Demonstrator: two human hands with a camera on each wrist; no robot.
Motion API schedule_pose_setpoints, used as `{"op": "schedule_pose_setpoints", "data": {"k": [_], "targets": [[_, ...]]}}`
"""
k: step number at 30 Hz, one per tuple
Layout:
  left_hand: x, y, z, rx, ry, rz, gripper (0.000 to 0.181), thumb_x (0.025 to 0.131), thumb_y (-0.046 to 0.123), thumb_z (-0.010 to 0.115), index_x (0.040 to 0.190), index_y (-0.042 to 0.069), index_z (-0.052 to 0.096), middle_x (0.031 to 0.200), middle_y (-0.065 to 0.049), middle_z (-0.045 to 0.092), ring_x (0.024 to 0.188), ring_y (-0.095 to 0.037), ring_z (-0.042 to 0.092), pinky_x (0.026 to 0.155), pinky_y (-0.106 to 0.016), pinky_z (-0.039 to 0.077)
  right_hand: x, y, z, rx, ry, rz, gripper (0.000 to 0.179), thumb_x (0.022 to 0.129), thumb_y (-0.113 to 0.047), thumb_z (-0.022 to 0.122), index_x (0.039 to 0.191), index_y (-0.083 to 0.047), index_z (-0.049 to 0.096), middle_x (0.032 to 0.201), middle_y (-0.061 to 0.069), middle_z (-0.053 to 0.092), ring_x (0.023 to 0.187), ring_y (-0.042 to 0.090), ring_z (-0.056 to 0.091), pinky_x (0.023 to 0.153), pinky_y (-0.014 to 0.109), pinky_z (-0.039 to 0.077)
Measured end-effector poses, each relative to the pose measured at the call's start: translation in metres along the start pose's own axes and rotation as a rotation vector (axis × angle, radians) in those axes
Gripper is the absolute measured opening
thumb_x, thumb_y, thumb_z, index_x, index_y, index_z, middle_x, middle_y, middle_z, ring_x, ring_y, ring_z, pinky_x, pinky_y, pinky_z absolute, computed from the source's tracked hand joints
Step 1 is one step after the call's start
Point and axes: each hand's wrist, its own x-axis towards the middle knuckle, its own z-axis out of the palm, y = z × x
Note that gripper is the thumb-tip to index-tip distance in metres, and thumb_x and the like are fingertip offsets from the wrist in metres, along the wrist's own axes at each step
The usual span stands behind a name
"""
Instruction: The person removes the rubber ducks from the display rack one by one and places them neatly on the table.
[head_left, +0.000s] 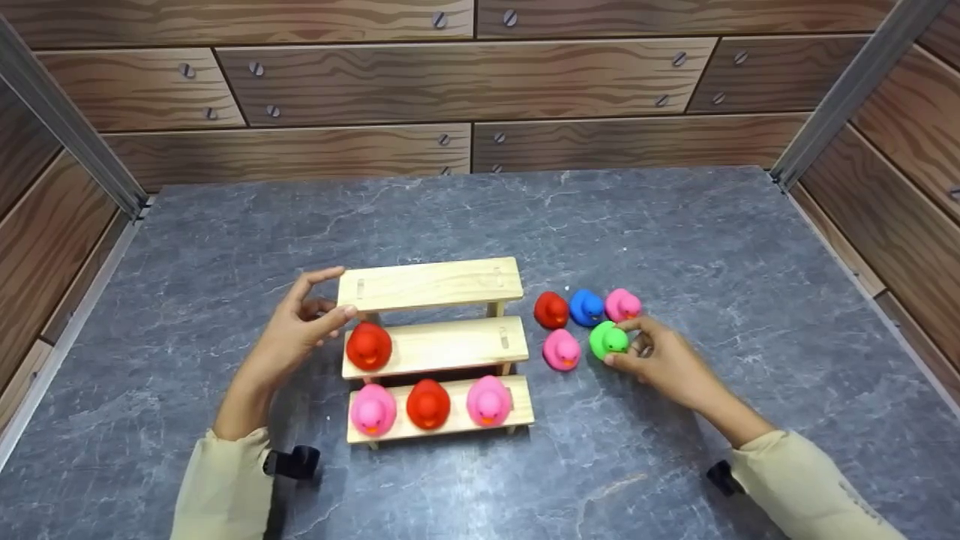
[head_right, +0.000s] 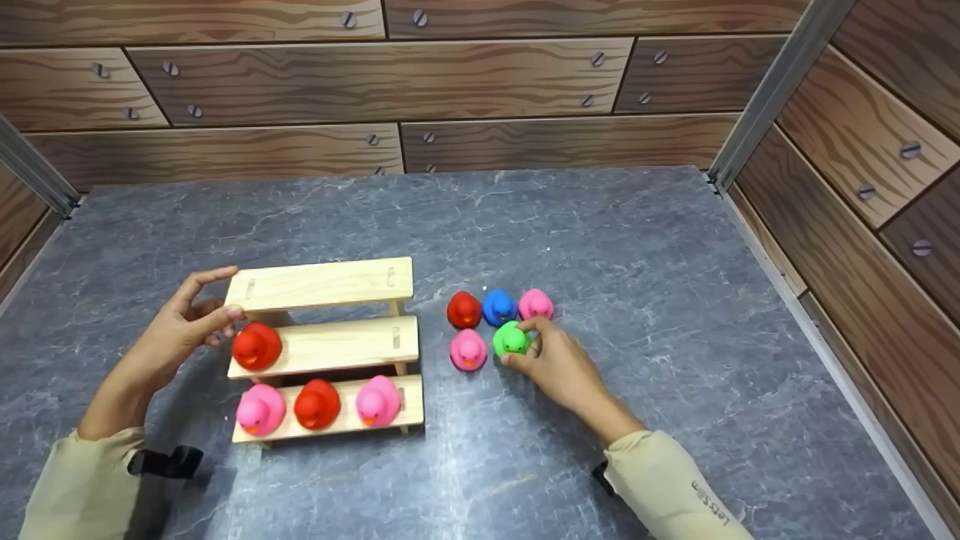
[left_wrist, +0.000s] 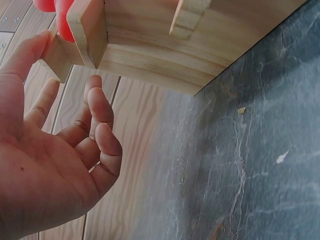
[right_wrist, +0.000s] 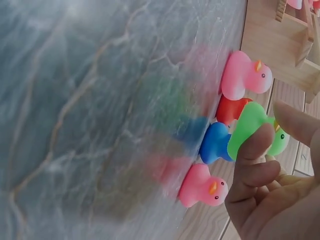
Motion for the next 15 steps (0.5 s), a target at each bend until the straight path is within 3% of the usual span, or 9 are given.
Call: {"op": "schedule_pose_setpoints", "data": {"k": [15], "targets": [[0.0008, -0.0001, -0.0004, 0.004, 0.006, -0.002, 0.058, 0.092, 0.016, 0.065, 0.144, 0.017, 0.039, 0.09, -0.004, 0.061, 0.074, -0.015, 0.056, 0.061, -0.022, 0.042, 0.0061, 0.0043, 0.0058, -0.073, -0.061, -0.008, 0.045, 0.084, -0.015, 0.074, 0.119, 0.006, 0.054, 0.079, 0.008, 0.062, 0.063, 0.012, 0.052, 0.051, 0.024, 0.044]]}}
